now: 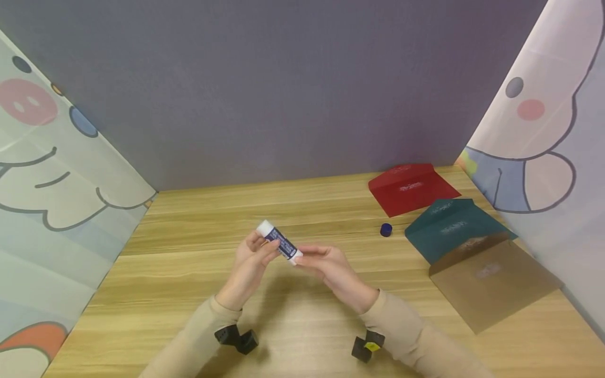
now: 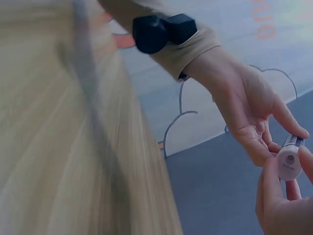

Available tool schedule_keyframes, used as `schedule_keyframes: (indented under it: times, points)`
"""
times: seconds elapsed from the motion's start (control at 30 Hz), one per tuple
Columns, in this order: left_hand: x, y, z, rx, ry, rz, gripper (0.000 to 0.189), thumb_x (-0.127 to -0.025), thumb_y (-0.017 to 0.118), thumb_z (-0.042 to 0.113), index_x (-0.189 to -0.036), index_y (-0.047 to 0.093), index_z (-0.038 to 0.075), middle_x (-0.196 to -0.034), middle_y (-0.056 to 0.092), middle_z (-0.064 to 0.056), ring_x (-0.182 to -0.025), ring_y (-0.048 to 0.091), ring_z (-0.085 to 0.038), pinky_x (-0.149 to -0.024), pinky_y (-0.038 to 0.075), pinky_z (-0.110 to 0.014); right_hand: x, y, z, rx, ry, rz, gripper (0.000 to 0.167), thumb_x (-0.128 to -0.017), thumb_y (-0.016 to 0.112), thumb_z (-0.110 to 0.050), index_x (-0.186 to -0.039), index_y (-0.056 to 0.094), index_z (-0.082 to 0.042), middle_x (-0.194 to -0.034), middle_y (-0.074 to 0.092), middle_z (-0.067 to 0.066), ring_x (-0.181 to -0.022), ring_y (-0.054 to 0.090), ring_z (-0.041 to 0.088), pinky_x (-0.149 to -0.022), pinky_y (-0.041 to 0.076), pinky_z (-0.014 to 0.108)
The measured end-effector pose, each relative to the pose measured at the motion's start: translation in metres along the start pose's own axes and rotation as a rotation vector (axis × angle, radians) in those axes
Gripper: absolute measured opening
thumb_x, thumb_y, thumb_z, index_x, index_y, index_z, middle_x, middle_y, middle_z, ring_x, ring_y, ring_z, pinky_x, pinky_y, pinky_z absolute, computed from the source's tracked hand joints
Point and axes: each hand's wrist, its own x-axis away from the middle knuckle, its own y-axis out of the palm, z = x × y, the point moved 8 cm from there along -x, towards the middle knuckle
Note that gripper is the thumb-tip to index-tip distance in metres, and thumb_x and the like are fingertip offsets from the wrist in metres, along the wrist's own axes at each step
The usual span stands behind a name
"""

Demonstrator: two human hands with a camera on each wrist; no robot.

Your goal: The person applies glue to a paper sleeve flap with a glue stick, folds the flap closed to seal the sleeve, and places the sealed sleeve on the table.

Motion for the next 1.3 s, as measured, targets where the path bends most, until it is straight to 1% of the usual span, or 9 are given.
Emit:
schedule_keyframes:
  times: [0.13,0.33,0.47,0.6,0.7,0.8,0.93,1.1,1.3]
  points:
    - [0.000,0.000,0.000,-0.008,-0.003,-0.033,0.024,-0.076,0.055,-0.007,-0.097,0.046,0.000,-0.091,0.052,-0.006,-0.080,0.055,-0.013,-0.079,0.049,-0.029,0.001,0.004,0.004,-0.138,0.064,-0.087,0.020,-0.080,0.057,0.006,-0.093,0.065,-0.007,-0.102,0.061,0.010,-0.092,0.060,0.018,-0.086,0.045,0.027]
    - [0.000,0.001,0.001,-0.020,-0.004,-0.085,0.024,-0.079,0.052,-0.008,-0.100,0.047,0.000,-0.093,0.055,-0.005,-0.084,0.057,-0.013,-0.081,0.048,-0.028,-0.001,0.007,0.011,-0.279,0.141,-0.154,0.018,-0.080,0.058,0.005,-0.096,0.062,-0.002,-0.103,0.059,0.012,-0.095,0.059,0.021,-0.090,0.042,0.028]
    - [0.001,0.003,0.003,-0.026,0.006,-0.114,0.023,-0.080,0.050,-0.008,-0.101,0.047,0.001,-0.093,0.056,-0.005,-0.085,0.057,-0.012,-0.082,0.048,-0.027,-0.001,0.008,0.013,-0.304,0.160,-0.168,0.023,-0.081,0.057,0.004,-0.104,0.057,0.004,-0.105,0.057,0.013,-0.097,0.058,0.021,-0.092,0.041,0.029]
    - [0.000,0.001,0.003,0.001,0.006,-0.083,0.025,-0.079,0.052,-0.008,-0.101,0.045,0.001,-0.095,0.054,-0.006,-0.085,0.056,-0.013,-0.083,0.048,-0.028,-0.001,0.008,0.011,-0.259,0.138,-0.117,0.045,-0.084,0.054,0.003,-0.124,0.037,0.013,-0.110,0.053,0.013,-0.100,0.057,0.020,-0.093,0.039,0.029]
    - [0.000,-0.001,0.003,0.030,0.006,-0.041,0.027,-0.077,0.055,-0.008,-0.100,0.045,0.002,-0.095,0.053,-0.006,-0.085,0.055,-0.013,-0.084,0.047,-0.030,-0.001,0.009,0.006,-0.137,0.068,-0.041,0.052,-0.084,0.054,0.003,-0.128,0.029,0.015,-0.114,0.051,0.015,-0.101,0.056,0.019,-0.093,0.040,0.030]
    - [0.000,-0.001,0.003,0.042,0.010,-0.014,0.027,-0.076,0.057,-0.008,-0.098,0.045,0.003,-0.094,0.053,-0.005,-0.085,0.055,-0.013,-0.085,0.047,-0.031,0.002,0.010,0.000,0.035,-0.031,0.060,0.050,-0.080,0.059,0.001,-0.124,0.037,0.011,-0.116,0.052,0.017,-0.101,0.056,0.017,-0.090,0.042,0.030]
    - [0.000,-0.003,0.004,0.046,0.017,0.015,0.026,-0.076,0.058,-0.007,-0.096,0.046,0.004,-0.093,0.054,-0.005,-0.085,0.055,-0.014,-0.084,0.047,-0.031,0.006,0.013,-0.011,0.231,-0.212,0.184,0.045,-0.074,0.064,0.007,-0.116,0.048,0.008,-0.114,0.053,0.021,-0.098,0.056,0.015,-0.084,0.047,0.027]
    - [0.000,-0.005,0.003,0.064,0.017,0.056,0.024,-0.075,0.059,-0.006,-0.093,0.046,0.005,-0.091,0.055,-0.005,-0.084,0.055,-0.013,-0.083,0.048,-0.030,0.010,0.016,-0.020,0.322,-0.418,0.244,0.038,-0.071,0.064,0.012,-0.108,0.053,0.009,-0.109,0.054,0.023,-0.093,0.058,0.012,-0.081,0.048,0.027]
    - [0.000,-0.006,0.002,0.093,0.013,0.074,0.021,-0.076,0.058,-0.007,-0.090,0.049,0.006,-0.088,0.056,-0.004,-0.082,0.057,-0.013,-0.082,0.048,-0.029,0.012,0.015,-0.021,0.339,-0.518,0.272,0.033,-0.071,0.064,0.014,-0.101,0.053,0.009,-0.106,0.054,0.021,-0.093,0.057,0.011,-0.083,0.047,0.027]
